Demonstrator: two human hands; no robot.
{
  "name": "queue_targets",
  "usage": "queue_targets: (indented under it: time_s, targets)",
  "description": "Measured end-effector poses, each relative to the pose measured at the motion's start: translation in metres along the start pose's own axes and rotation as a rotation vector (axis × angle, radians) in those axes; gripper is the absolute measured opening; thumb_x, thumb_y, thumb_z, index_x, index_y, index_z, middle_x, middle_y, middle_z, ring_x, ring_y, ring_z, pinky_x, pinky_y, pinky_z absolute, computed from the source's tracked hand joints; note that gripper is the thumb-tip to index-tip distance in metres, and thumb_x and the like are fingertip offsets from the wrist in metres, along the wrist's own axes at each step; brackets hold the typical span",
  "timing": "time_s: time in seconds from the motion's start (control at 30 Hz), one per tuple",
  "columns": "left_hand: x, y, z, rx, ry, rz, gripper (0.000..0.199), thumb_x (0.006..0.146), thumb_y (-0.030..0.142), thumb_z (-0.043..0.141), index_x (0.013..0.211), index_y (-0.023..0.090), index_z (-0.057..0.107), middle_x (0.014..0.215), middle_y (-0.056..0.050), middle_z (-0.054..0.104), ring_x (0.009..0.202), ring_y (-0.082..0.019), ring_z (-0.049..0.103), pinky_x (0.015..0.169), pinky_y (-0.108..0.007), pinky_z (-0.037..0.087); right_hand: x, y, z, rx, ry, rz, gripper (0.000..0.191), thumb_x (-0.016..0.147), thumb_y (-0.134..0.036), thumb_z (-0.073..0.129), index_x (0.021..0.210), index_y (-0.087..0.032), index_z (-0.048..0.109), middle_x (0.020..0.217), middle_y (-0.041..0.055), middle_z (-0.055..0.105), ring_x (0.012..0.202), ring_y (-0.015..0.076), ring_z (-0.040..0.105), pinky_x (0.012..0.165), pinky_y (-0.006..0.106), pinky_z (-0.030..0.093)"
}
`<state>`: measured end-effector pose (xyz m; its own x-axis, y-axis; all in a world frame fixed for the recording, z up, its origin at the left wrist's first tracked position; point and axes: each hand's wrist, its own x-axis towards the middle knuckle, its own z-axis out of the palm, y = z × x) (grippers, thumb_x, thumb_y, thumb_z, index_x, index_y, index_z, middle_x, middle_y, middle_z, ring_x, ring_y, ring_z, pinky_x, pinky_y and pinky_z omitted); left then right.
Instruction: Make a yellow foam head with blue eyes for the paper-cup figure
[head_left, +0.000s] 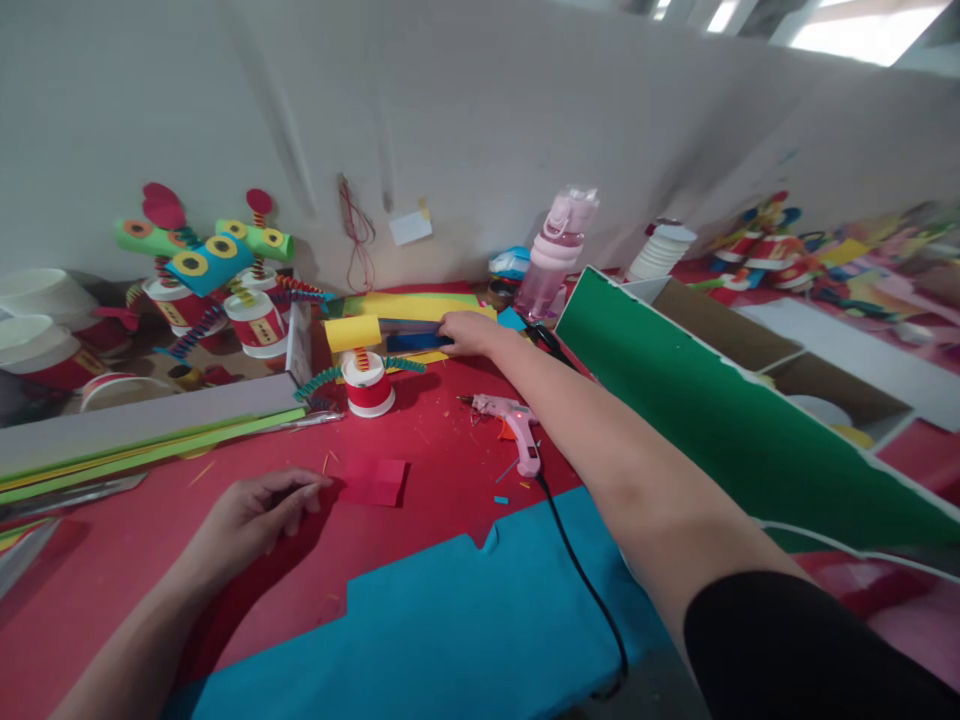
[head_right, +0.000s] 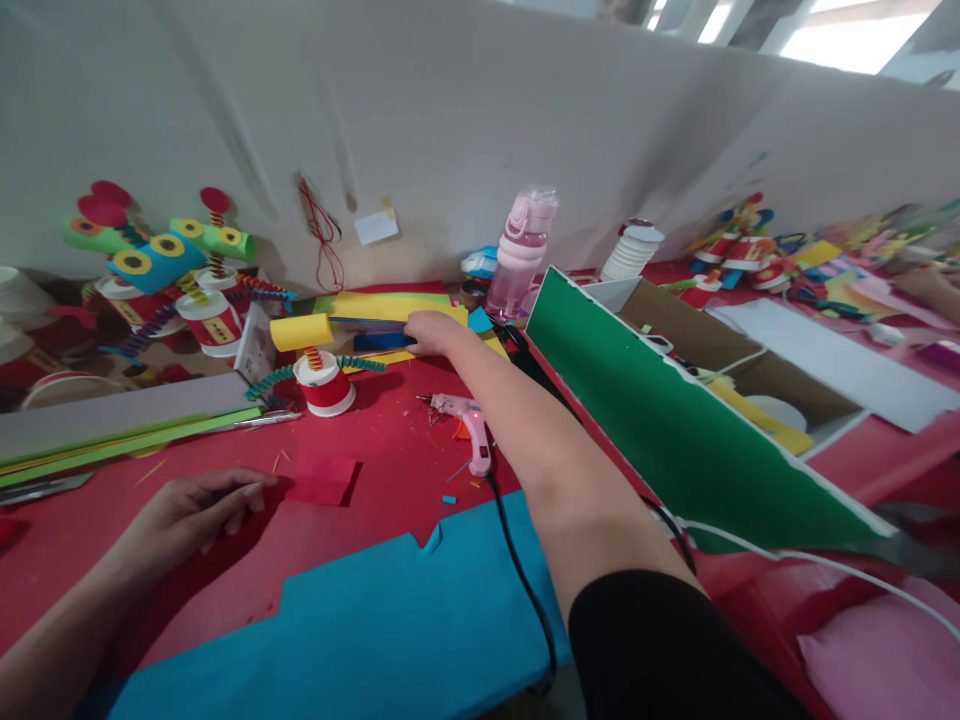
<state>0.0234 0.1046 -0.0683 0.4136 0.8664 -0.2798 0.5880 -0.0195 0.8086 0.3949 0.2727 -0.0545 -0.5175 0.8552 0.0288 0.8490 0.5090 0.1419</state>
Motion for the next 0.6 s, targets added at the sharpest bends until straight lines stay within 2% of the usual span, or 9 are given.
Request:
queue_targets:
  time_s: [0.13,0.3,0.47,0.6]
  targets:
    - [0.002,-0.003,0.0,0.005,0.001,0.002,0.04,0.081,0.055,0.05,0.094,0.019,0.064,0.063,0.001,0.053,0.053,-0.009,0.044,0.042,-0.016,0.033,0.003,0.005,-0.001,-0.017,0.0,-0.023,0.031,0.085,-0.027,0.045,0.093,-0.014,0.072,0.091,0.0126,0.07,0.076,0.019,0.06,0.063,0.029,0.035]
    - [0.003,-0.004,0.001,0.02,0.006,0.017,0.039,0.082,0.053,0.05,0.093,0.018,0.064,0.062,0.002,0.053,0.052,-0.008,0.043,0.043,-0.016,0.033,0.008,0.014,0.002,0.0,0.025,-0.026,0.03,0.084,-0.023,0.043,0.084,-0.016,0.072,0.087,0.0105,0.07,0.073,0.0176,0.058,0.061,0.029,0.032]
    - [0.003,-0.004,0.0,0.003,0.007,0.007,0.038,0.082,0.051,0.05,0.096,0.018,0.064,0.066,0.0,0.056,0.053,-0.009,0.044,0.043,-0.016,0.033,0.01,0.016,0.006,0.007,0.057,0.011,0.029,0.081,-0.021,0.045,0.088,-0.018,0.073,0.088,0.0084,0.071,0.076,0.0173,0.059,0.063,0.028,0.033]
    - [0.002,-0.003,0.001,0.004,0.025,0.0,0.037,0.08,0.05,0.052,0.094,0.018,0.065,0.063,0.0,0.056,0.052,-0.009,0.044,0.042,-0.016,0.032,0.007,0.015,0.003,0.08,0.029,-0.029,0.028,0.078,-0.031,0.053,0.095,-0.021,0.072,0.092,0.0055,0.072,0.078,0.0174,0.06,0.065,0.026,0.036]
